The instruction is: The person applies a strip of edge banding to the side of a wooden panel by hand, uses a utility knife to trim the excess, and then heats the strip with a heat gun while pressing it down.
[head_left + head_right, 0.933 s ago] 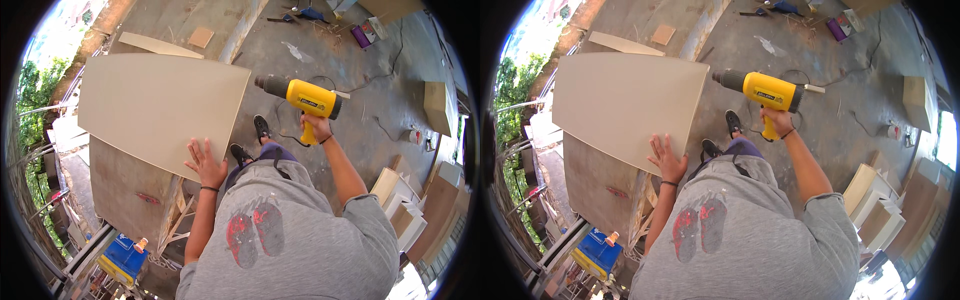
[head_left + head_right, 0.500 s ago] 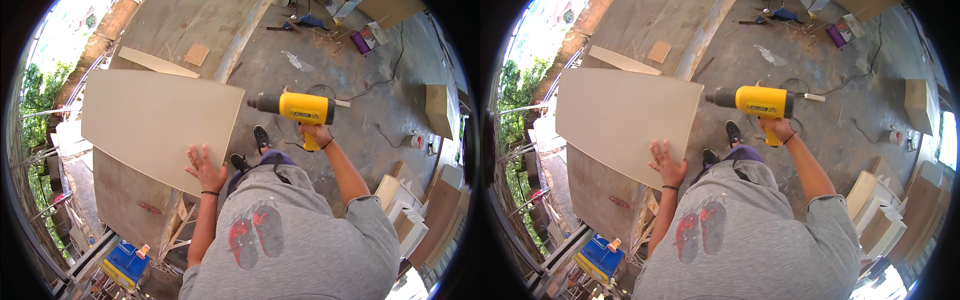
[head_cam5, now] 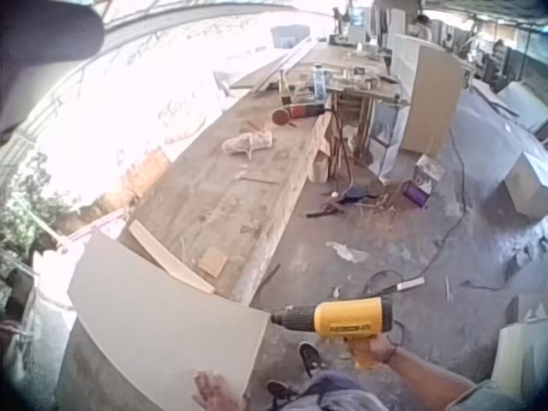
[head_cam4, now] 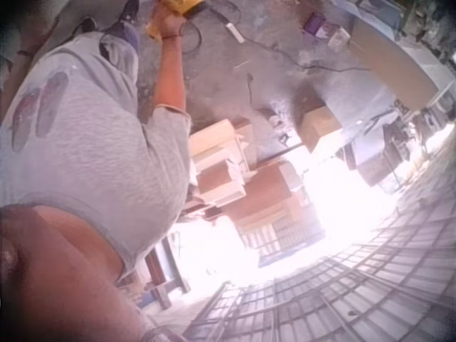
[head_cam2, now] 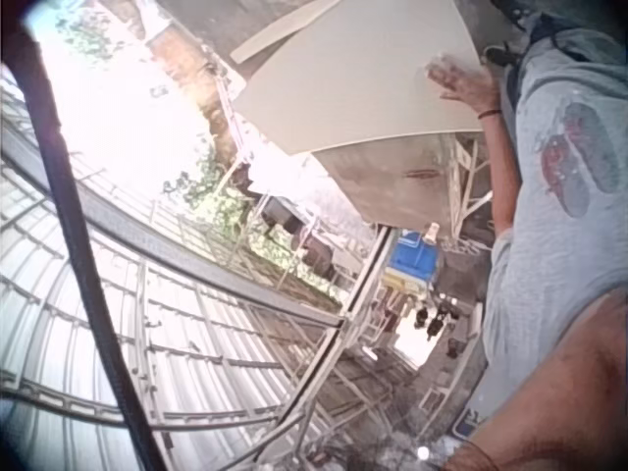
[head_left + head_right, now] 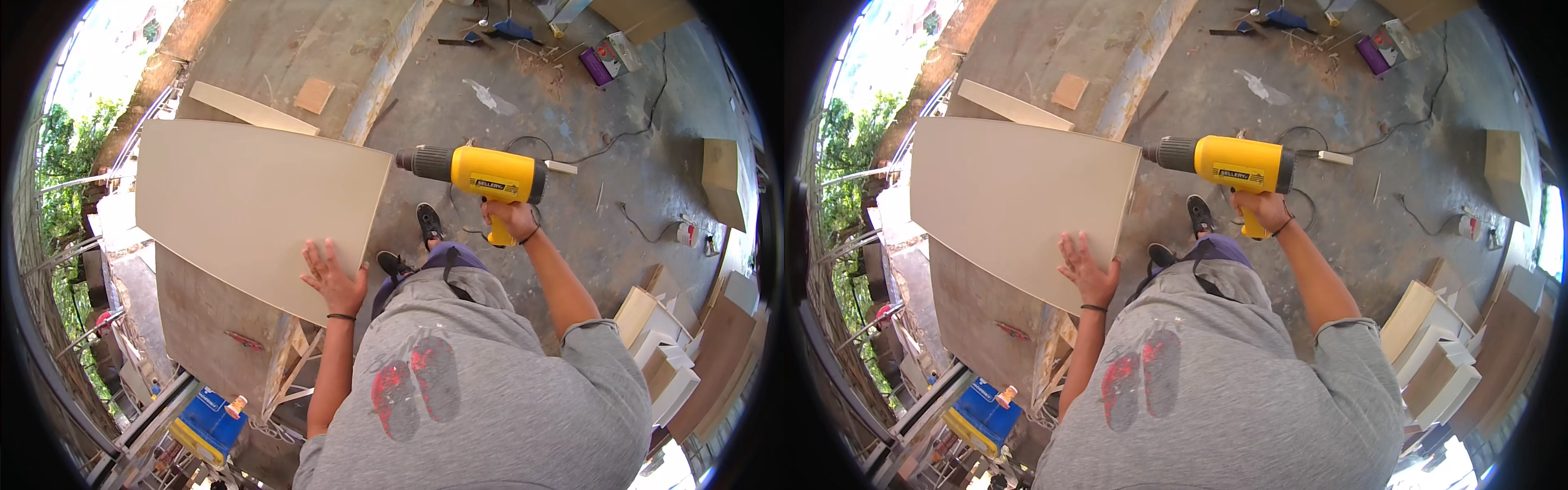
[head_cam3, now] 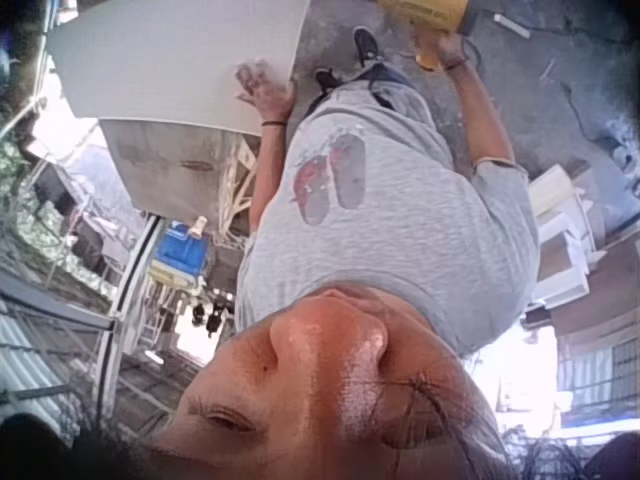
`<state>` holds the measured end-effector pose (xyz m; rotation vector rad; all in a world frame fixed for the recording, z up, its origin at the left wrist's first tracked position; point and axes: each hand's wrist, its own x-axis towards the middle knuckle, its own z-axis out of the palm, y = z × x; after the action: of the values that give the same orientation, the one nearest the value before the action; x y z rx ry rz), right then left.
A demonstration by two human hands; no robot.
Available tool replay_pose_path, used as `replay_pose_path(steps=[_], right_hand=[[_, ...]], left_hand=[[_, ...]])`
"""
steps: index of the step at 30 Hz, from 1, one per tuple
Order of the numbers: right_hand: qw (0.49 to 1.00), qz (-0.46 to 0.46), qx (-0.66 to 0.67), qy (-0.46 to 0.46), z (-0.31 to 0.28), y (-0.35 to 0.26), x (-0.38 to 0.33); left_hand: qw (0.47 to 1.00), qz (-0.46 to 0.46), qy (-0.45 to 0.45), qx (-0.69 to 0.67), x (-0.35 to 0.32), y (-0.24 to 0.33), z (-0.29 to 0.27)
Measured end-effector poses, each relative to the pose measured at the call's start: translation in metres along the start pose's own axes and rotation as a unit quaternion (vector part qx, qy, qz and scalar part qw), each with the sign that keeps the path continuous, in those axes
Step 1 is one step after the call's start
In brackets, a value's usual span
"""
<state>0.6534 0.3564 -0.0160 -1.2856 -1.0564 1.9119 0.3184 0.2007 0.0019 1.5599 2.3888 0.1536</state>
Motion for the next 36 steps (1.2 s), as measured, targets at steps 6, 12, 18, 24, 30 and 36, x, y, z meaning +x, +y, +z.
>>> replay_pose_path(steps=[6,12,18,24,30,36], right_hand=[[0.999,0.000,-0.032,-0.014,-0.007,-0.012,0.005],[0.999,-0.009,-0.040,-0.032,-0.015,-0.012,0.011],[0.999,-0.012,-0.035,-0.040,-0.019,-0.015,0.018],[0.995,-0.035,-0.086,-0.025,-0.028,-0.016,0.029],[0.996,-0.026,-0.081,-0.034,-0.026,-0.039,0.032],[0.993,-0.032,-0.099,-0.051,-0.027,-0.052,0.036]], left_hand=[[1.000,0.004,0.005,0.004,0.000,-0.001,0.002],[1.000,0.003,-0.003,-0.001,0.003,0.004,-0.002],[1.000,0.005,-0.008,0.002,0.004,0.003,-0.004],[1.000,0.008,-0.014,0.005,0.006,0.005,-0.007],[1.000,0.006,-0.020,0.003,0.007,0.004,-0.007],[1.000,0.008,-0.015,0.002,0.007,0.002,-0.006]])
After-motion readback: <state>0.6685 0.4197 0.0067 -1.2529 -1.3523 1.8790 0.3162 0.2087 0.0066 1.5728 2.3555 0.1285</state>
